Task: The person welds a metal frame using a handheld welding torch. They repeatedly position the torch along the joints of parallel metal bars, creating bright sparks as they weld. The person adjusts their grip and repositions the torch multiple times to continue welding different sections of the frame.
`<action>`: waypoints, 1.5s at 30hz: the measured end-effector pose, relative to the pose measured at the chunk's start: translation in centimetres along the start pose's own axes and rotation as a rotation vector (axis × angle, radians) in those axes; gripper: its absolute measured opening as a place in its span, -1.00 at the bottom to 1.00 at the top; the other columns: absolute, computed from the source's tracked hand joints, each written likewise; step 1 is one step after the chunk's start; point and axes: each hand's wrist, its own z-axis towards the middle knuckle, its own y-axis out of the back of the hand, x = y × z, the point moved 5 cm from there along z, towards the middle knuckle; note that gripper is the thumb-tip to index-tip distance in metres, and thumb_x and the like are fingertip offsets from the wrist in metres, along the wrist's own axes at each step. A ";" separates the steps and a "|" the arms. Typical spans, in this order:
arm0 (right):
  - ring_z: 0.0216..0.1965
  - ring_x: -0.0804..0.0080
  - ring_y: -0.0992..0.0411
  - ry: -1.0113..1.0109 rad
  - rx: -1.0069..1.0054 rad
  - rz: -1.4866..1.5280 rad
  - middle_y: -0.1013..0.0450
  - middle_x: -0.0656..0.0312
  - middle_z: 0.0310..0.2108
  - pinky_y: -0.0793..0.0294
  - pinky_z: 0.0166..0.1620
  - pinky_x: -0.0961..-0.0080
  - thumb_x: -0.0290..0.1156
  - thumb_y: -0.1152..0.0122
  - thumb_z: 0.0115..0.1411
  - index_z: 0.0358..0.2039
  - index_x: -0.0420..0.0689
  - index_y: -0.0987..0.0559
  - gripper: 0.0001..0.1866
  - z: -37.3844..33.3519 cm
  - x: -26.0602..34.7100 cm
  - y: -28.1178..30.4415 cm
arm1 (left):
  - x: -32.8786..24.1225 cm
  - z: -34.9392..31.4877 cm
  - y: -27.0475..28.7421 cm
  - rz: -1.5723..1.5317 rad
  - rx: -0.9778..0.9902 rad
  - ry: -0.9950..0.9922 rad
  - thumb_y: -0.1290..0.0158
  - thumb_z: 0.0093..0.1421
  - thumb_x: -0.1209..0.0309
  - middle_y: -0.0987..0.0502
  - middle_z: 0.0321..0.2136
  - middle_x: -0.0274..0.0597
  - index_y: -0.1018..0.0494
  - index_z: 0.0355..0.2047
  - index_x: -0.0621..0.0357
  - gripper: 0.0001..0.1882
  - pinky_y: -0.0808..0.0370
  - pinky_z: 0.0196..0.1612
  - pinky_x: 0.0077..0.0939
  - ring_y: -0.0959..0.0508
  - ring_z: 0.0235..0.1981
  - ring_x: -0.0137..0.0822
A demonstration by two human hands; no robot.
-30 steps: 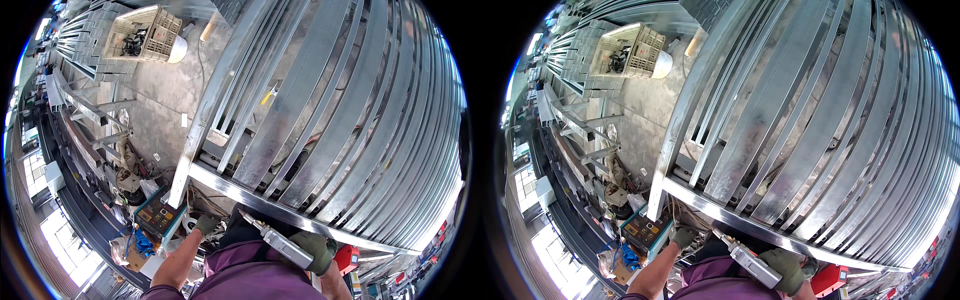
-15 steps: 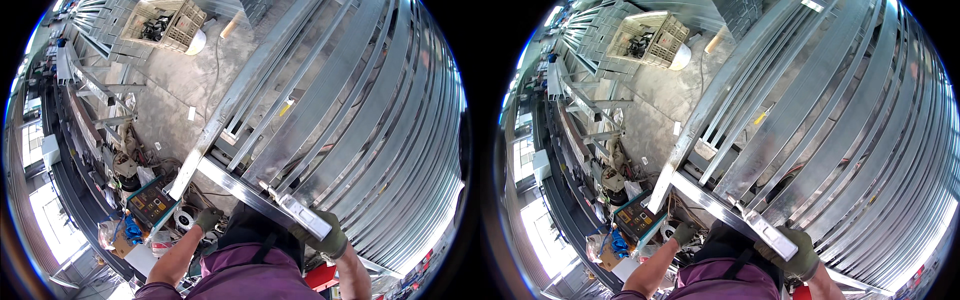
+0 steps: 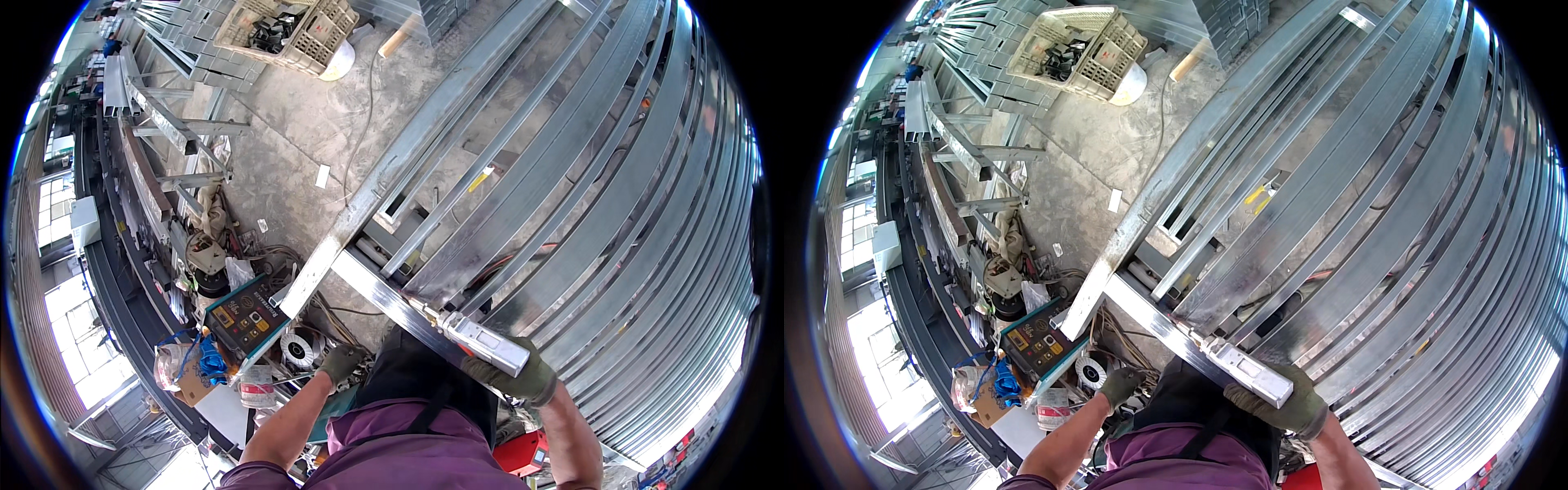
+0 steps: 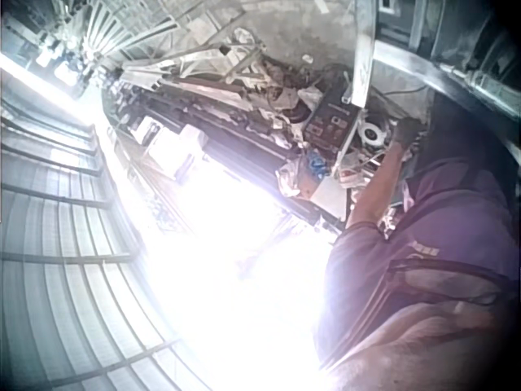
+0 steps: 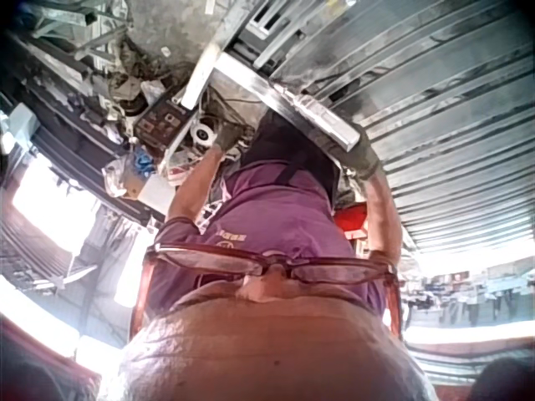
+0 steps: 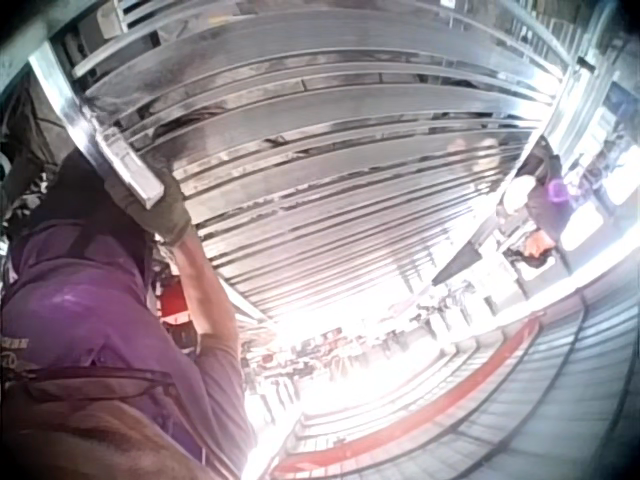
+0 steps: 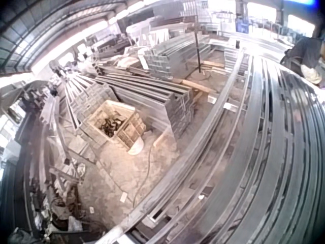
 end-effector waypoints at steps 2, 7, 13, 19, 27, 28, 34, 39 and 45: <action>-0.04 0.38 -0.75 -0.026 -0.018 -0.009 -0.78 0.19 -0.05 -0.75 0.01 0.43 -0.24 -0.68 0.27 0.13 -0.12 -0.76 -0.53 0.3 0.0 0.0 | 0.7 0.8 -0.1 0.023 -0.015 -0.053 -0.17 0.43 0.04 -0.81 -0.05 0.03 -0.74 0.09 0.15 -0.52 -0.65 0.12 -0.23 -0.79 0.00 -0.14; -0.08 0.35 -0.76 0.003 -0.030 -0.007 -0.78 0.15 -0.07 -0.77 -0.02 0.41 -0.24 -0.69 0.27 0.13 -0.14 -0.76 -0.52 0.2 -0.1 0.0 | 1.9 2.3 -0.3 0.010 -0.053 -0.110 -0.22 0.44 0.12 -0.80 -0.12 0.01 -0.71 0.08 0.34 -0.52 -0.65 0.00 -0.30 -0.75 -0.12 -0.26; -0.11 0.29 -0.77 0.038 0.001 -0.087 -0.78 0.15 -0.09 -0.78 -0.04 0.39 -0.27 -0.68 0.27 0.10 -0.14 -0.77 -0.56 0.4 0.3 0.4 | 2.1 2.4 -0.4 0.013 -0.053 -0.079 -0.23 0.45 0.13 -0.81 -0.16 -0.07 -0.72 0.11 0.30 -0.53 -0.64 -0.05 -0.33 -0.72 -0.18 -0.34; -0.07 0.33 -0.77 0.034 -0.023 -0.095 -0.78 0.14 -0.07 -0.78 -0.02 0.41 -0.26 -0.66 0.29 0.12 -0.15 -0.77 -0.55 0.1 0.1 0.2 | 2.9 2.7 -0.4 -0.015 -0.027 -0.052 -0.19 0.45 0.08 -0.80 -0.04 0.01 -0.73 0.12 0.18 -0.53 -0.63 0.12 -0.26 -0.75 0.00 -0.17; -0.05 0.44 -0.73 0.066 -0.018 -0.086 -0.75 0.16 -0.02 -0.74 -0.03 0.47 -0.32 -0.59 0.35 0.18 -0.16 -0.71 -0.56 -0.1 0.7 0.0 | 1.5 2.1 0.2 0.054 -0.030 -0.020 -0.19 0.42 -0.03 -0.79 0.00 0.11 -0.73 0.11 0.17 -0.46 -0.62 0.20 -0.20 -0.77 0.08 -0.04; -0.07 0.47 -0.71 0.133 -0.017 -0.092 -0.74 0.18 -0.04 -0.72 -0.05 0.50 -0.36 -0.55 0.38 0.20 -0.17 -0.69 -0.58 -0.3 1.3 0.1 | 3.3 3.4 -0.2 0.028 -0.014 -0.028 -0.18 0.42 -0.04 -0.79 0.00 0.12 -0.73 0.11 0.17 -0.46 -0.61 0.20 -0.19 -0.77 0.08 -0.03; -0.30 0.46 -0.59 -0.456 0.112 0.388 -0.59 0.32 -0.28 -0.57 -0.23 0.56 -0.53 -0.35 0.47 0.06 -0.23 -0.68 -0.80 -6.0 -4.8 2.1 | 2.0 2.3 -0.4 -0.011 -0.003 -0.092 -0.19 0.48 0.19 -0.80 -0.10 -0.09 -0.71 0.12 0.27 -0.58 -0.65 0.00 -0.34 -0.74 -0.10 -0.31; -0.29 0.41 -0.67 -0.063 -0.158 0.049 -0.66 0.27 -0.31 -0.63 -0.19 0.51 -0.49 -0.54 0.35 0.00 -0.28 -0.71 -0.73 -6.4 -4.7 3.5 | -0.3 0.9 0.1 -0.015 0.009 -0.105 -0.22 0.46 0.17 -0.80 -0.08 -0.09 -0.71 0.13 0.28 -0.56 -0.65 0.02 -0.34 -0.75 -0.09 -0.31; -0.28 0.41 -0.70 -0.213 -0.158 0.381 -0.71 0.18 -0.29 -0.67 -0.18 0.47 -0.50 -0.62 0.28 0.05 -0.32 -0.71 -0.63 -5.9 -4.0 2.7 | -14.9 -8.8 4.9 -0.139 0.276 -0.356 -0.25 0.43 0.07 -0.80 -0.19 -0.04 -0.76 -0.12 0.26 -0.57 -0.67 0.05 -0.34 -0.79 -0.10 -0.17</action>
